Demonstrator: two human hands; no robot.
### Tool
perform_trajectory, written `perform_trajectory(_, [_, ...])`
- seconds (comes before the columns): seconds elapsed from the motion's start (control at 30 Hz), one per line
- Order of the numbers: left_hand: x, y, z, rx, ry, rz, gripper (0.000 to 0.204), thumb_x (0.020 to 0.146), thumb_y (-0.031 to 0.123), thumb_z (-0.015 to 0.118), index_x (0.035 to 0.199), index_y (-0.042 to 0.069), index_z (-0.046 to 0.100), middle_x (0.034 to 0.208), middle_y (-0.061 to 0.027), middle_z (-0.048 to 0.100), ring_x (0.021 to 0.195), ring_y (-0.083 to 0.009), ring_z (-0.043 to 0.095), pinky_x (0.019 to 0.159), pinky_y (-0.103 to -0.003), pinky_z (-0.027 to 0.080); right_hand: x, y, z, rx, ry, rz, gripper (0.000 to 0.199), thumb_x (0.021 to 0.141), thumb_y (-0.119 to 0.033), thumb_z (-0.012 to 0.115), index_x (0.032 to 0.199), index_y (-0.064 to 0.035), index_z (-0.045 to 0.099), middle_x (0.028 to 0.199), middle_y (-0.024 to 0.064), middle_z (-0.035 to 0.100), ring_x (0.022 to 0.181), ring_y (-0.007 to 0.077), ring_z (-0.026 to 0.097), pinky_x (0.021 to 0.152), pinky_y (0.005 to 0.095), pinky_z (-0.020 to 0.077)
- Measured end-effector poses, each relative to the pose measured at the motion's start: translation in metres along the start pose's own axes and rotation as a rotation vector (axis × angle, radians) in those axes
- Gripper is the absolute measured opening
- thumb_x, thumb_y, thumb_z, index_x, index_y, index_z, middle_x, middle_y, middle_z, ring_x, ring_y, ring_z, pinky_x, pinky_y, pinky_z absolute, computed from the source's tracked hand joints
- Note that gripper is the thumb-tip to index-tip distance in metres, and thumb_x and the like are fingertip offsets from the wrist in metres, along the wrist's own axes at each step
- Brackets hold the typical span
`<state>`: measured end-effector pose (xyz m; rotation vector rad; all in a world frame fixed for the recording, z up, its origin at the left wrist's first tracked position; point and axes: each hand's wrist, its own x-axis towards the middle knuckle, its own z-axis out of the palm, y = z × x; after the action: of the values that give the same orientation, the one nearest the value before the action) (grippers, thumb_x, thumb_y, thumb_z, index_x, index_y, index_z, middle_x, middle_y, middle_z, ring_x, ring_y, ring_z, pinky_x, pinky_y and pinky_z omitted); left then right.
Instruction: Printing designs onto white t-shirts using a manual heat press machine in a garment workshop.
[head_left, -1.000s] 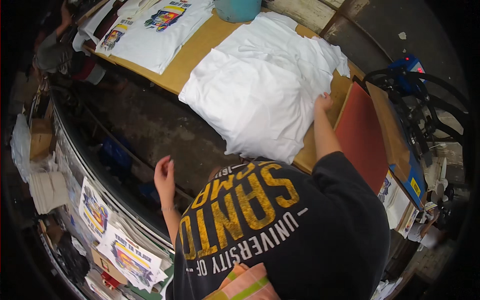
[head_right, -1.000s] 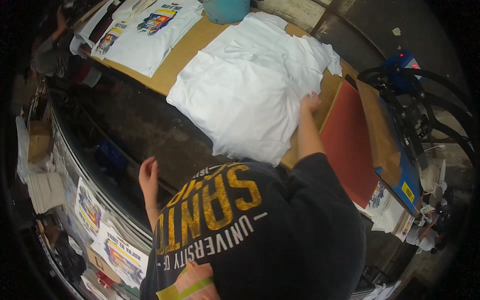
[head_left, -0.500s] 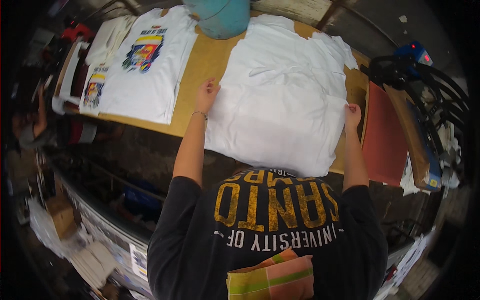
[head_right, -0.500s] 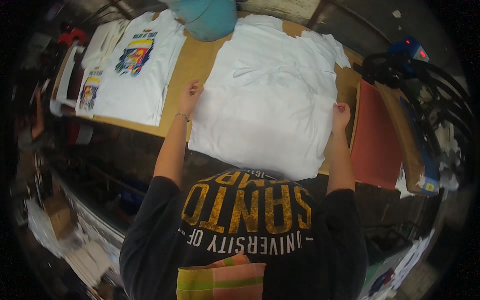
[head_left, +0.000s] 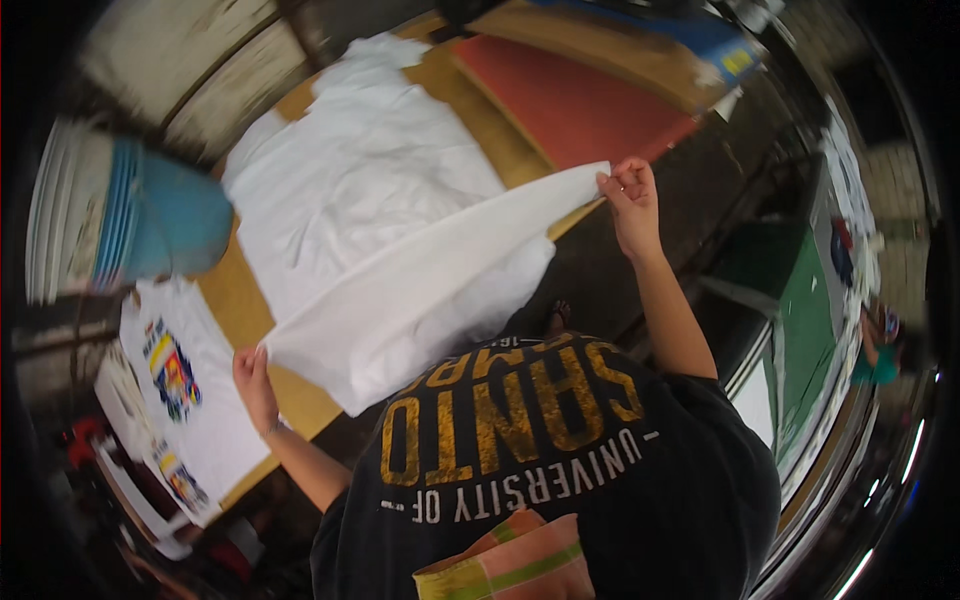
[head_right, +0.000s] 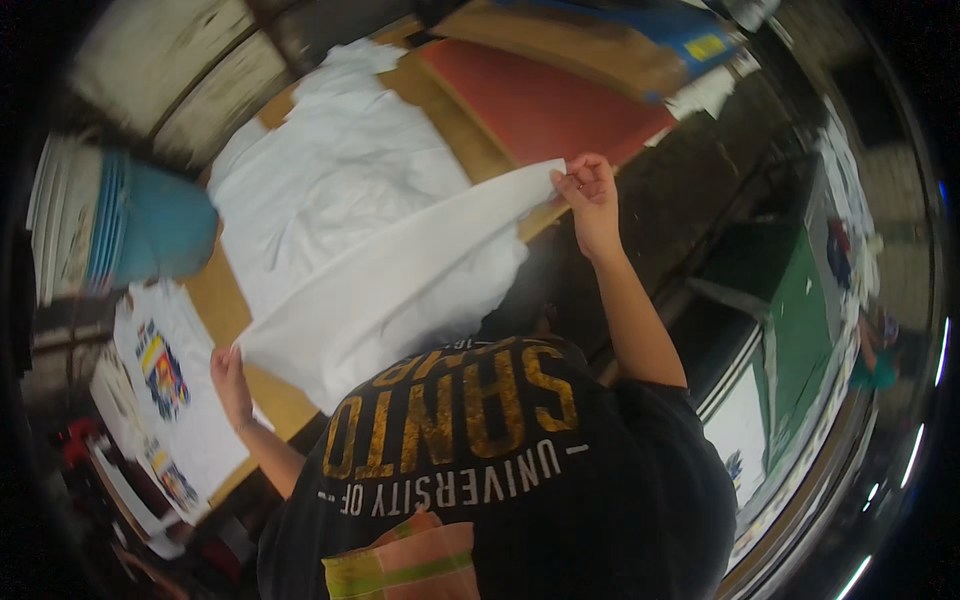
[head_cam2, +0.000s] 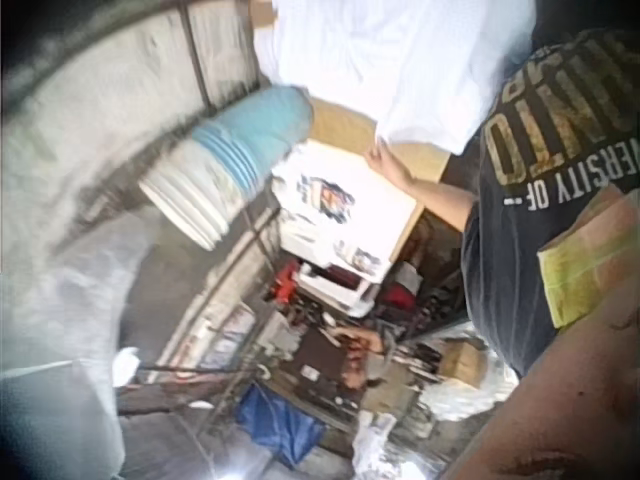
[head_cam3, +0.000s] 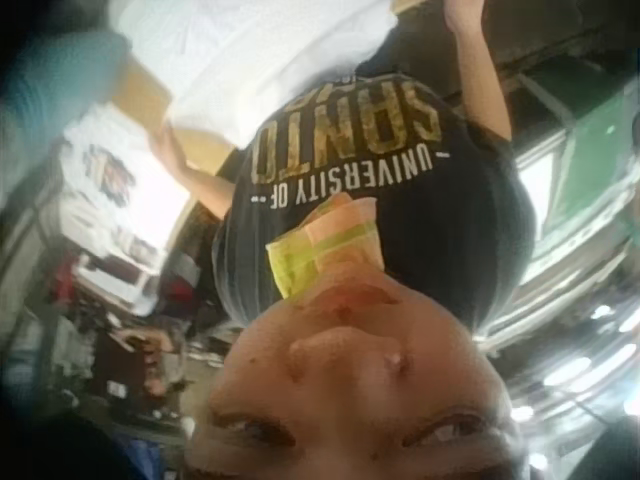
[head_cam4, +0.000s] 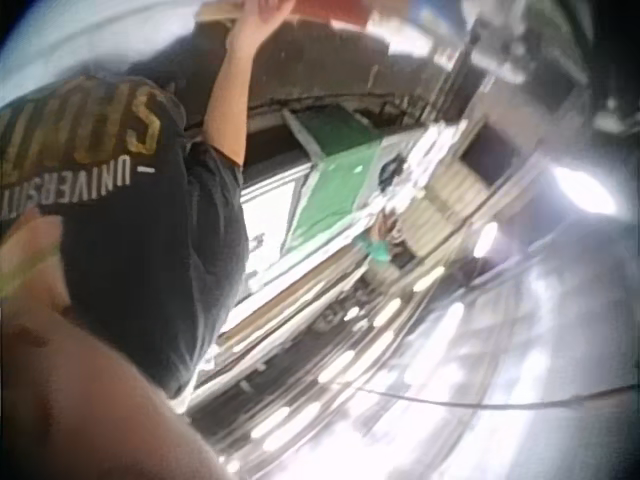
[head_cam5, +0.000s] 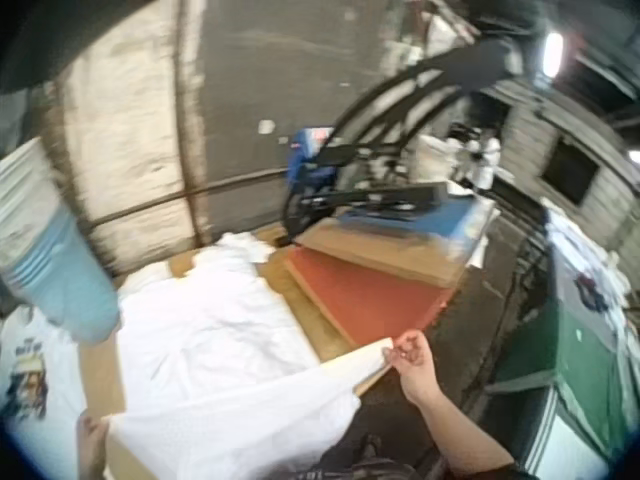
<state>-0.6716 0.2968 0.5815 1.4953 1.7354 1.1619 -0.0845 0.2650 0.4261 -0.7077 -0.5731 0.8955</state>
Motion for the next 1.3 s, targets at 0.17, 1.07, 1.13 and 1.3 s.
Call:
perform_trajectory(0.17, [0.024,0.038,-0.016,-0.225,-0.241,0.041,0.014,0.086,0.0,0.061,0.092,0.007,0.05,0.071,0.0063,0.045,0.065,-0.0027,0.038,0.06,-0.016,0.032,-0.025,-0.008,-0.016,0.017,0.157,0.039,0.009,0.09,0.001,0.055,0.086,-0.0073,0.056,0.092,-0.0008,0.057,0.085,0.0081,0.055,0.077,0.0233,0.0427])
perform_trajectory(1.07, [-0.13,0.018,0.18,-0.222,0.461,0.344,0.01,0.093,0.001,0.044,0.103,0.005,0.043,0.101,-0.0076,0.048,0.094,-0.0154,0.046,0.09,-0.028,0.036,0.046,-0.068,-0.075,-0.336,0.159,-0.07,0.016,0.089,0.0,0.053,0.102,-0.0024,0.062,0.103,0.0011,0.058,0.093,0.0082,0.054,0.082,0.0192,0.039])
perform_trajectory(1.13, [-0.121,0.032,0.178,-0.137,0.491,0.346,0.009,0.094,0.002,0.044,0.102,0.004,0.043,0.1,-0.0077,0.048,0.093,-0.0154,0.046,0.089,-0.028,0.037,0.064,-0.081,-0.06,-0.404,0.079,-0.15,0.016,0.089,-0.004,0.056,0.104,-0.0024,0.061,0.106,0.0015,0.057,0.097,0.0086,0.052,0.083,0.0221,0.0401])
perform_trajectory(1.3, [-0.065,0.056,0.153,-0.038,0.57,0.416,0.009,0.094,0.007,0.047,0.1,-0.001,0.047,0.096,-0.0069,0.047,0.09,-0.0138,0.046,0.084,-0.027,0.039,0.14,-0.082,-0.01,-0.822,-0.111,-0.433,0.022,0.086,-0.013,0.064,0.106,-0.0048,0.062,0.106,0.006,0.056,0.101,0.0166,0.052,0.086,0.0286,0.0412])
